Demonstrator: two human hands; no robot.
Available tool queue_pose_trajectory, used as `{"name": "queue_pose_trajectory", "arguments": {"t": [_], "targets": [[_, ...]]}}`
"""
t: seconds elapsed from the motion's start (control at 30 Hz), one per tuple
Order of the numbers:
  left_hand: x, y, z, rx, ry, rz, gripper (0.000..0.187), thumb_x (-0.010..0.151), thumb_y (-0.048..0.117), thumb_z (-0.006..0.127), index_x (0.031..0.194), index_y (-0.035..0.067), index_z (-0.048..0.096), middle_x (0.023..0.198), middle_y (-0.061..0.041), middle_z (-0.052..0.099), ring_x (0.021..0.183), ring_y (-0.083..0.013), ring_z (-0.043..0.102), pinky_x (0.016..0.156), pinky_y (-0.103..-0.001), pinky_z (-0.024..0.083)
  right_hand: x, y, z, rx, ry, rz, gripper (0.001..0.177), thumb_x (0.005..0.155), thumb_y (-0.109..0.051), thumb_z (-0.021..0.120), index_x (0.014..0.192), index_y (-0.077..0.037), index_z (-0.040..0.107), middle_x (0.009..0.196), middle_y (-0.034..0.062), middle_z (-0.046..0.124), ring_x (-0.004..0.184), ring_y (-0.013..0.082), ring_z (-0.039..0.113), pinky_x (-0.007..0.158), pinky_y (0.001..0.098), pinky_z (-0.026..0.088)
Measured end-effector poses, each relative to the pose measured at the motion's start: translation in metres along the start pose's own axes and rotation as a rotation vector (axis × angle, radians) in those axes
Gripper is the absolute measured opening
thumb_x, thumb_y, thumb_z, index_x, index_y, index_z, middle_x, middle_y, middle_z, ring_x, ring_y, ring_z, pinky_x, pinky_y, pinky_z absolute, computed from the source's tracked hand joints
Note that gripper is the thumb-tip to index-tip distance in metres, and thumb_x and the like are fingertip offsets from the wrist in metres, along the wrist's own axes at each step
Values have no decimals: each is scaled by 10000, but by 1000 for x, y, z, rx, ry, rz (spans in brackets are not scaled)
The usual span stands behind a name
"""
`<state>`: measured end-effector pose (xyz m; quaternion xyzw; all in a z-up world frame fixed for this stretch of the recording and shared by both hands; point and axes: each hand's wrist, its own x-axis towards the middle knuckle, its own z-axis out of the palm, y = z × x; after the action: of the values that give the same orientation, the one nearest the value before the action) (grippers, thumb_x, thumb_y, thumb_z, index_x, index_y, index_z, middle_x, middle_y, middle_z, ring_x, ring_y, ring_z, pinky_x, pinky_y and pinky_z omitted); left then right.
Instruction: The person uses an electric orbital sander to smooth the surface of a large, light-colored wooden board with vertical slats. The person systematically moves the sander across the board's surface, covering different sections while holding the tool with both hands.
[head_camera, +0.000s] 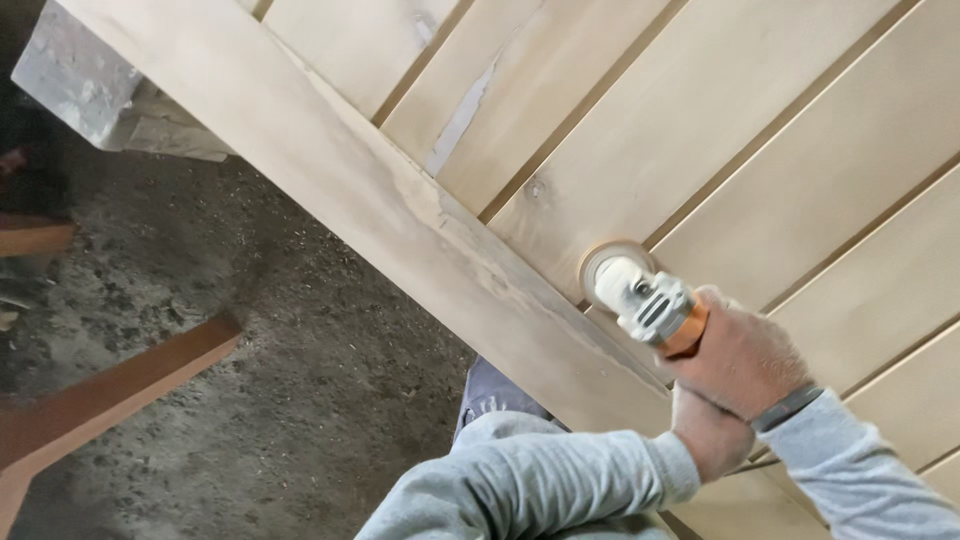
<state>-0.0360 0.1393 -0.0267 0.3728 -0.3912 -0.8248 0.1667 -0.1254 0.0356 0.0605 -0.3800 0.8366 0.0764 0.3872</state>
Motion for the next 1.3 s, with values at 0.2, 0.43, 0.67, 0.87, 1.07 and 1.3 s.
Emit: {"name": "queue_pose_trajectory", "arguments": {"t": [0.2, 0.43, 0.67, 0.87, 1.07, 1.3], "targets": [[33, -18, 28, 258, -44, 194, 243, 1043, 189, 617, 1264, 90, 644, 1333, -96, 685, 1325, -264, 607, 1133, -404, 481, 22, 21, -23, -34, 30, 30, 618, 652, -458, 872, 1062, -83, 602, 941, 187, 742, 920, 401, 737, 824, 501, 597], [85, -19, 53, 750, -13, 442, 260, 989, 274, 660, 1199, 124, 692, 1272, -89, 724, 1271, -295, 617, 1058, -401, 471, 53, 51, -50, -29, 118, 74, 645, 639, -456, 893, 1074, -71, 614, 943, 198, 746, 921, 419, 731, 822, 516, 587], [130, -7, 78, 362, -64, 320, 276, 1047, 363, 621, 1150, 109, 654, 1204, -67, 699, 1180, -272, 641, 1056, -371, 508, 83, 86, -80, 54, 216, 141, 685, 683, -489, 895, 1201, -88, 694, 1027, 225, 746, 955, 426, 720, 834, 508, 582], [180, 49, 83, 439, -143, -9, 461, 871, 360, 729, 1195, 45, 639, 1039, -197, 767, 949, -345, 745, 867, -419, 606, 112, 116, -105, 229, 319, 39, 605, 763, -457, 821, 1236, -93, 723, 1052, 175, 760, 944, 357, 744, 841, 482, 591], [178, 78, 55, 475, -106, -14, 704, 757, 357, 776, 1322, -4, 562, 1063, -219, 735, 951, -357, 744, 810, -423, 605, 117, 121, -77, 142, 364, 88, 642, 776, -511, 842, 1198, -42, 722, 1005, 237, 743, 928, 417, 733, 829, 508, 593], [78, 53, 4, 209, 43, 159, 409, 977, 321, 713, 1271, 45, 638, 1237, -147, 707, 1185, -295, 689, 1024, -364, 557, 58, 29, -44, 74, 110, 16, 672, 705, -547, 838, 1091, -28, 654, 892, 243, 741, 846, 436, 736, 773, 509, 600]]}}
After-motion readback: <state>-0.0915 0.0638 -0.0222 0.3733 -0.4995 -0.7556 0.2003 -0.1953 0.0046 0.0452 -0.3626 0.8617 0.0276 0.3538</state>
